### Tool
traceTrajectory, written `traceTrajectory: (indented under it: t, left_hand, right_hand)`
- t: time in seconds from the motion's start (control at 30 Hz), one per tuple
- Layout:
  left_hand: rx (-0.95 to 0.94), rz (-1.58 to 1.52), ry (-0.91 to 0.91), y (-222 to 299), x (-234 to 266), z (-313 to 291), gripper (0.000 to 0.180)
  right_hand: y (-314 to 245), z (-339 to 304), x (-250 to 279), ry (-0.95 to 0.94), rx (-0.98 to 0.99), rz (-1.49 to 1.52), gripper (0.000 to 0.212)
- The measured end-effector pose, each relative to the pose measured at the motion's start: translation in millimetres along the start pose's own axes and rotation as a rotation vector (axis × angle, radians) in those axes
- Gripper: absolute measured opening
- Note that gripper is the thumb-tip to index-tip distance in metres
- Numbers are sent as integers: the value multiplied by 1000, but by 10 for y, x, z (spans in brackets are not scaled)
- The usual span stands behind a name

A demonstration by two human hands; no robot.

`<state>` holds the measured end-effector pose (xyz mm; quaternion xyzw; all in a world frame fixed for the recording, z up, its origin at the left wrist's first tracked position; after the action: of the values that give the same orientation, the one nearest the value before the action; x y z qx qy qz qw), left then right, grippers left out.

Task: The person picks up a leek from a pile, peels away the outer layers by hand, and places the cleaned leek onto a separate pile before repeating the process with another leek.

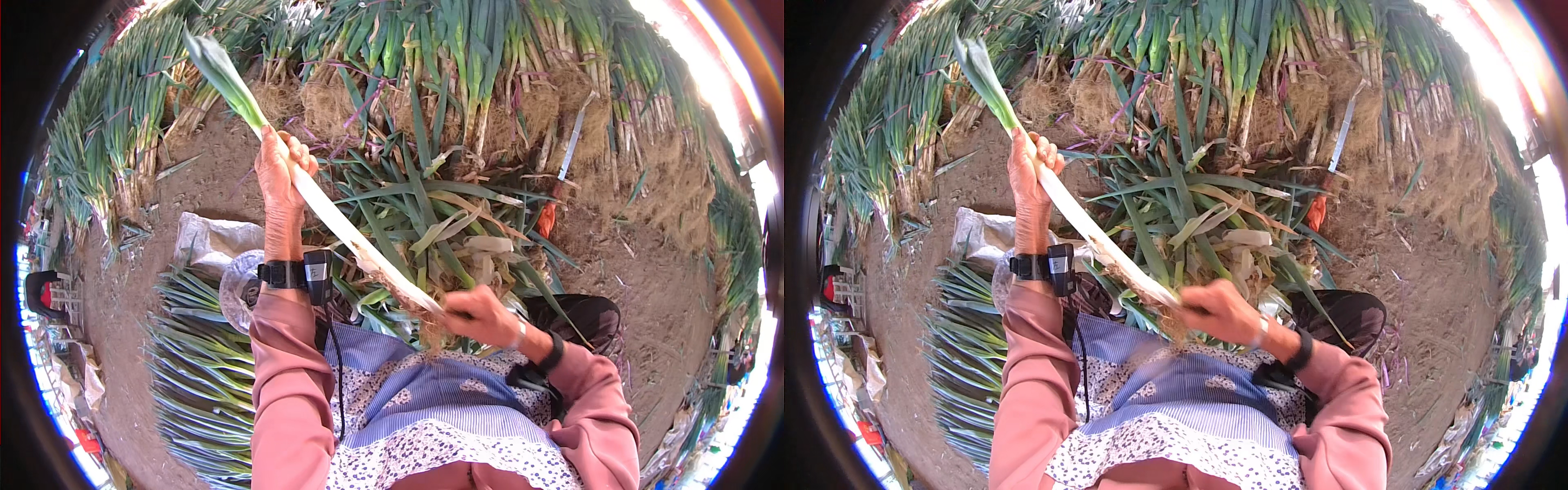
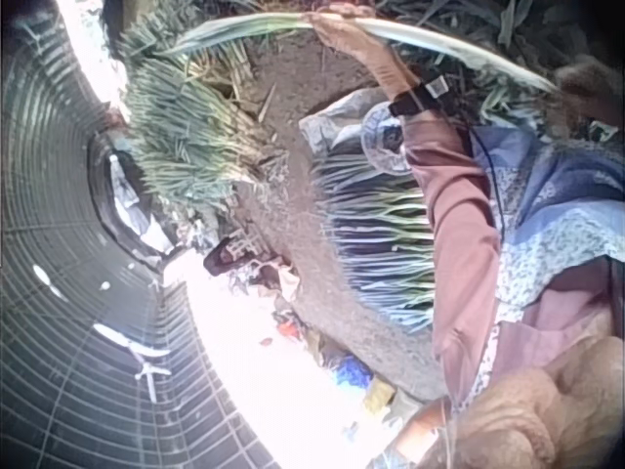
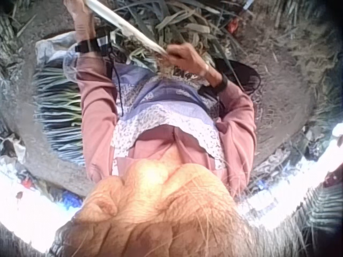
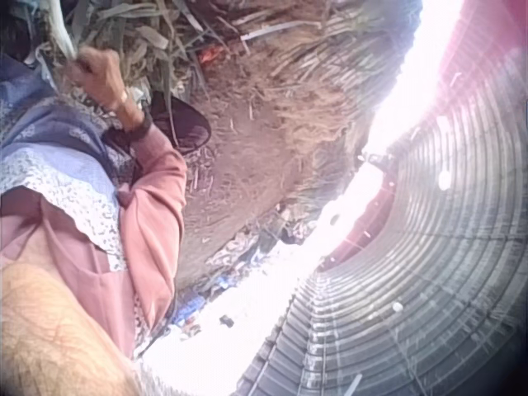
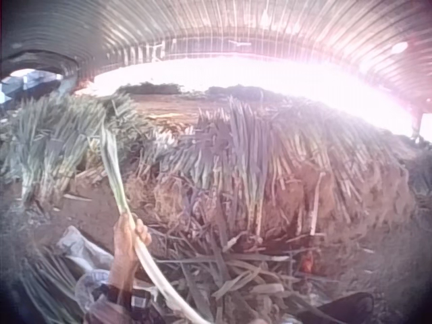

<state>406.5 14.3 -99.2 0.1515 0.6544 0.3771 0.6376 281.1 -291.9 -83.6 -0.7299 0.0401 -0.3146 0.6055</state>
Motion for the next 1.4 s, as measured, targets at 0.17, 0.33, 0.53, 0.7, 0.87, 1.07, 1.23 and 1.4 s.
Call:
traceTrajectory:
  t: [0.17,0.33,0.53,0.7,0.87,1.07,1.23,1.4]
  left_hand:
    - [-27,69,171,38,139,37,34]
    - [-134,258,309,147,189,-45,36]
    - [-305,422,300,116,-161,-218,37]
    - [-376,433,326,88,-269,-231,36]
    - [-363,405,357,94,-233,-235,36]
    - [-364,402,343,97,-253,-264,35]
    - [-353,438,356,149,-178,-251,34]
    - [-304,366,405,178,-19,-205,31]
  right_hand:
    - [-70,-683,95,-22,-62,-44,24]
    - [329,-711,312,-98,-335,-604,46]
    - [-11,418,301,414,4,-446,44]
    - [178,844,228,479,16,-435,43]
    - [194,922,210,512,18,-377,41]
    - [225,948,169,473,-49,-377,35]
    - [-116,770,61,513,173,-474,17]
    - [-235,553,106,329,360,-402,14]
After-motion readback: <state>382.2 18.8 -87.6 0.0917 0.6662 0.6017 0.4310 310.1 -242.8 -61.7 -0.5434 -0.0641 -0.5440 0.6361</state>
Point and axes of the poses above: each hand's wrist, its own z-axis towards the middle knuckle, its own x-axis out of the back of the hand, y = z × x, the point moved 8 cm from there along z, towards the middle knuckle, and after that the axes turned 8 degrees about -y, right-handed, at the moved point
